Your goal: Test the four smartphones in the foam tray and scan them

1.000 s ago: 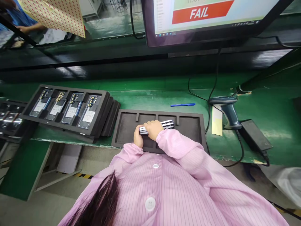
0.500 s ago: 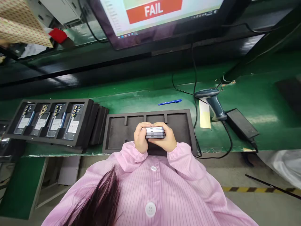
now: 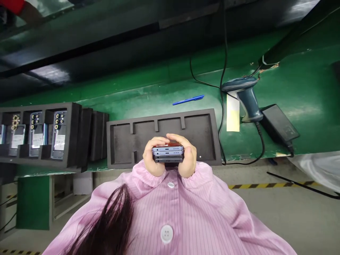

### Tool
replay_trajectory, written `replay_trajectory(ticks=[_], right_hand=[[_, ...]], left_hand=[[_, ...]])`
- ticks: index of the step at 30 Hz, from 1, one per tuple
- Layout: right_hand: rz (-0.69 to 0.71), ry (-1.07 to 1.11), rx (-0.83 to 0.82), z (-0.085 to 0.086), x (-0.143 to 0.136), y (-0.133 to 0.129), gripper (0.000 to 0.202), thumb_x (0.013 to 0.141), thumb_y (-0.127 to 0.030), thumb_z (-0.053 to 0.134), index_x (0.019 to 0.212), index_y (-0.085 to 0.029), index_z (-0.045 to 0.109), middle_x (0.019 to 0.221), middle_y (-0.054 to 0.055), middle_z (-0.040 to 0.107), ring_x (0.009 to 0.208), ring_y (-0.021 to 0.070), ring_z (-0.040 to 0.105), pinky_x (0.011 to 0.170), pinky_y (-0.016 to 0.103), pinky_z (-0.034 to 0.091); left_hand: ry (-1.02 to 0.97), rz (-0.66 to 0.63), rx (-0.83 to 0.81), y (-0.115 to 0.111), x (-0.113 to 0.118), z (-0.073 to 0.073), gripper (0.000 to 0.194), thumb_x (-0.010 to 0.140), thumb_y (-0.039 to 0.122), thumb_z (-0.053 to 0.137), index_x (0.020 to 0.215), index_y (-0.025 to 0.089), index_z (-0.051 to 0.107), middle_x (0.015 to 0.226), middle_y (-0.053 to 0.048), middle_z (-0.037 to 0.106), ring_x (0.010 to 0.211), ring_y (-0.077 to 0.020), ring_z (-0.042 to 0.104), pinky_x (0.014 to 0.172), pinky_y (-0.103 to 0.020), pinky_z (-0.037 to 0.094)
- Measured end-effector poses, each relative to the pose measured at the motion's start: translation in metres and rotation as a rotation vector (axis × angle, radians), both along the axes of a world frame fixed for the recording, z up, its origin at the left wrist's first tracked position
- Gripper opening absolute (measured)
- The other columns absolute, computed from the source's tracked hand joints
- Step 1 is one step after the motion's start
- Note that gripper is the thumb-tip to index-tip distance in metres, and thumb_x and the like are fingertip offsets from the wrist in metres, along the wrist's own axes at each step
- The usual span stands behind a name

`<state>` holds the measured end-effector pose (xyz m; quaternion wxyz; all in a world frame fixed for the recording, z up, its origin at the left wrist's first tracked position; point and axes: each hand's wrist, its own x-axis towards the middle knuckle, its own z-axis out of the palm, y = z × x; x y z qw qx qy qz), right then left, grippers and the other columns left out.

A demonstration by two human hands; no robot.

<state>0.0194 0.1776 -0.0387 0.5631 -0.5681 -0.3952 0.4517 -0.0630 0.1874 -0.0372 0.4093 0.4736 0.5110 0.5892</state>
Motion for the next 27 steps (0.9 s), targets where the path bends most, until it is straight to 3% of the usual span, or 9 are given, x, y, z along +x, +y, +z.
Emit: replay_trajectory(ticks=[7,15,21,24,27], right_hand=[[-0.034,0.015,0.025,0.004,-0.003,0.011,0.055,0.086,-0.050,0.018,0.093,-0.019,0.063,0.100,0.010,0.066,0.094,0.0258,0.061,0.074,0.040,0.051],[0.001,-0.075,-0.001,0.002,-0.002,0.005,0.058,0.084,-0.049,0.012,0.096,-0.020,0.062,0.104,0.010,0.063,0.103,0.0274,0.058,0.086,0.044,0.047],[-0.025,-0.037,0.067,-0.001,-0.003,0.004,0.052,0.085,-0.044,0.018,0.095,-0.020,0.063,0.102,0.009,0.065,0.099,0.0270,0.060,0.083,0.043,0.049],[0.015,-0.164,0.077,0.004,0.003,0.004,0.056,0.088,-0.041,0.012,0.102,-0.018,0.061,0.105,0.010,0.064,0.098,0.0264,0.060,0.081,0.043,0.049],[0.067,-0.551,0.205,0.024,0.010,0.003,0.050,0.090,-0.041,0.019,0.116,-0.018,0.055,0.114,0.011,0.061,0.109,0.0285,0.054,0.092,0.047,0.041]], left_hand=[[-0.033,-0.030,0.010,0.012,-0.001,0.001,0.039,0.085,0.050,0.028,0.079,0.022,0.054,0.078,-0.005,0.061,0.078,-0.0201,0.060,0.069,-0.036,0.049],[-0.001,-0.009,0.012,0.008,0.000,-0.010,0.047,0.083,0.058,0.026,0.077,0.022,0.055,0.077,-0.006,0.060,0.077,-0.0212,0.060,0.067,-0.037,0.049],[-0.070,-0.013,0.074,0.008,0.001,-0.009,0.039,0.084,0.050,0.031,0.078,0.021,0.057,0.077,-0.005,0.061,0.074,-0.0196,0.059,0.068,-0.036,0.048],[-0.118,-0.021,0.114,0.010,0.000,-0.008,0.036,0.084,0.045,0.034,0.079,0.020,0.059,0.077,-0.006,0.062,0.073,-0.0194,0.059,0.067,-0.036,0.048],[-0.129,-0.039,0.129,0.012,0.000,-0.007,0.036,0.083,0.043,0.034,0.079,0.019,0.060,0.077,-0.006,0.062,0.074,-0.0199,0.059,0.067,-0.036,0.047]])
